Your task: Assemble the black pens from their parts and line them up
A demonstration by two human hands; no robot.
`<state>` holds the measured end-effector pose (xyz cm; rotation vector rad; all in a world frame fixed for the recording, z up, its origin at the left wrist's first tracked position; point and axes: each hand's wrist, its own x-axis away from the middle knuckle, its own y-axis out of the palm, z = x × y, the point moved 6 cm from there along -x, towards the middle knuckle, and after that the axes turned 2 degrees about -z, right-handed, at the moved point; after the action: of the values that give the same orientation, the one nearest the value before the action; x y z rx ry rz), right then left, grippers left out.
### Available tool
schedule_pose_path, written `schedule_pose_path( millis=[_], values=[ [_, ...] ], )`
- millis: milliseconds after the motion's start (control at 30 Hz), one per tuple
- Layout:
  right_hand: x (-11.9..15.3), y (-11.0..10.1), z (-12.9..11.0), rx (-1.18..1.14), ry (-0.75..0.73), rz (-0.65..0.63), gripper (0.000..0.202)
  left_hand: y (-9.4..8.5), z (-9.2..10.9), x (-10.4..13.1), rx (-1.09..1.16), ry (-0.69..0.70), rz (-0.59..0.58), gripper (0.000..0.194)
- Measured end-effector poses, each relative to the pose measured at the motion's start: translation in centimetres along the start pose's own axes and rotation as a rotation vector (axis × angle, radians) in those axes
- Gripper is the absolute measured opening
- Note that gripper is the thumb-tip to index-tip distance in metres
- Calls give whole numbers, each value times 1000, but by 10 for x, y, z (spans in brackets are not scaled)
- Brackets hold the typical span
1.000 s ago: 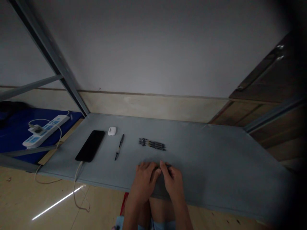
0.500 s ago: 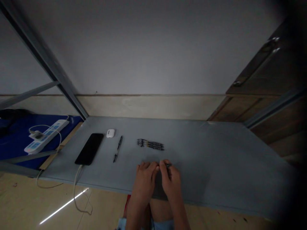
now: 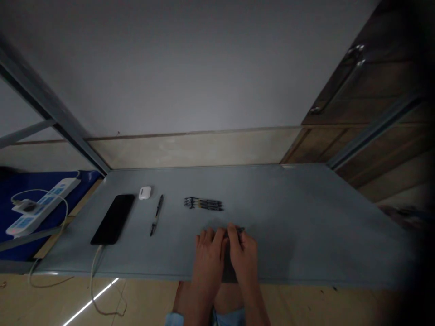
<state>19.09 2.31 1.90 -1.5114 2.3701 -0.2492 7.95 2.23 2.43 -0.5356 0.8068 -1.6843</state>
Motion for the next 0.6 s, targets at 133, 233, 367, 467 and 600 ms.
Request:
schedule_pose_path(
  millis=[133,233,367,467,600],
  values=[
    [2,8,-4,-122,7,-101,41,-11,-6,2,246,-92,41,31],
    [4,25,-10,-179,-19,-278,35,-29,-16,7,475,-194,188,30],
    [6,41,-16,-242,-36,-409,28,-47,-20,9,706,-145,377,28],
    [7,45,-20,-329,2,-447,25,-47,-26,6,861,-151,398,29],
    [2,33,-14,-369,99,-318,24,-38,-46,6,946,-286,388,38]
  ],
)
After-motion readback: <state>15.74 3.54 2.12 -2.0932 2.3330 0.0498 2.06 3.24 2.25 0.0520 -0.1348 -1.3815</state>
